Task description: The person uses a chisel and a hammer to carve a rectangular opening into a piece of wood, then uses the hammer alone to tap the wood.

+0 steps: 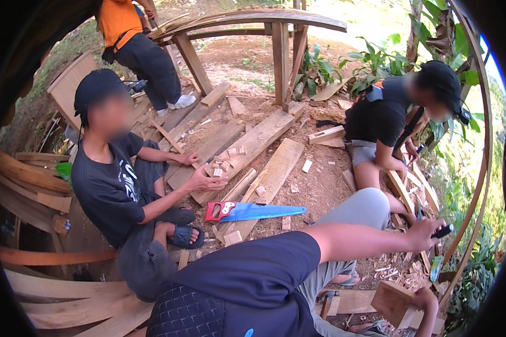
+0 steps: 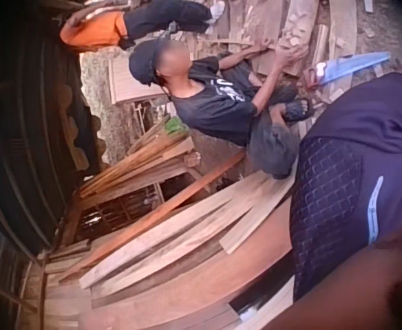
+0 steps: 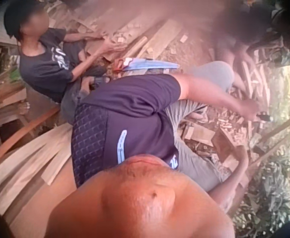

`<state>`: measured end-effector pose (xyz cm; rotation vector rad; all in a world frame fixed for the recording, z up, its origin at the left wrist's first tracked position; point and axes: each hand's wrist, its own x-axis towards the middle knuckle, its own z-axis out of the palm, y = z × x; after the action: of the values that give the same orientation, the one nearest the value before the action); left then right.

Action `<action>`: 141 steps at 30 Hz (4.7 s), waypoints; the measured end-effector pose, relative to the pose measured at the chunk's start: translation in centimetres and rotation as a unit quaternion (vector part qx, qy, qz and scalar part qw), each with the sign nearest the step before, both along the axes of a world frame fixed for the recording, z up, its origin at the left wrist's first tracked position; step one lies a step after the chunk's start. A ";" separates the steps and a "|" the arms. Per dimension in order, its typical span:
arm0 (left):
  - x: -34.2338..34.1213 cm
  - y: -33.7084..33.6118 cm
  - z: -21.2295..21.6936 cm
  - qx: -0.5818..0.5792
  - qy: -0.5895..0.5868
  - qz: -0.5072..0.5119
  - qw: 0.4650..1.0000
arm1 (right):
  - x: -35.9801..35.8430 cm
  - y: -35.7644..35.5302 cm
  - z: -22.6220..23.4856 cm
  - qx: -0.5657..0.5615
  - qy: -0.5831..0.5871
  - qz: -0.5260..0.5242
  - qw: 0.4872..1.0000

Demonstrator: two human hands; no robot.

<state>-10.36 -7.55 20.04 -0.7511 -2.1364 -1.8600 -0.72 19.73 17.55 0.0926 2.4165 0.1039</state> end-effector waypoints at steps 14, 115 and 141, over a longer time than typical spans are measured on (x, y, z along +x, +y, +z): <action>0.2 0.1 0.3 0.001 0.013 0.017 1.000 | 1.5 -2.6 -8.1 0.037 -0.258 0.205 0.943; -2.5 2.2 -3.5 -0.032 -0.028 -0.122 0.992 | 12.6 -12.3 -24.8 -0.146 0.262 -0.630 0.716; 1.3 1.8 -2.6 -0.028 0.006 -0.075 0.997 | 6.2 -6.6 -19.7 -0.163 0.470 -0.341 0.798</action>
<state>-9.01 -5.72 17.46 -0.9572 -2.1881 -1.8672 5.49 13.11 -2.15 1.0656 3.1237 -0.8897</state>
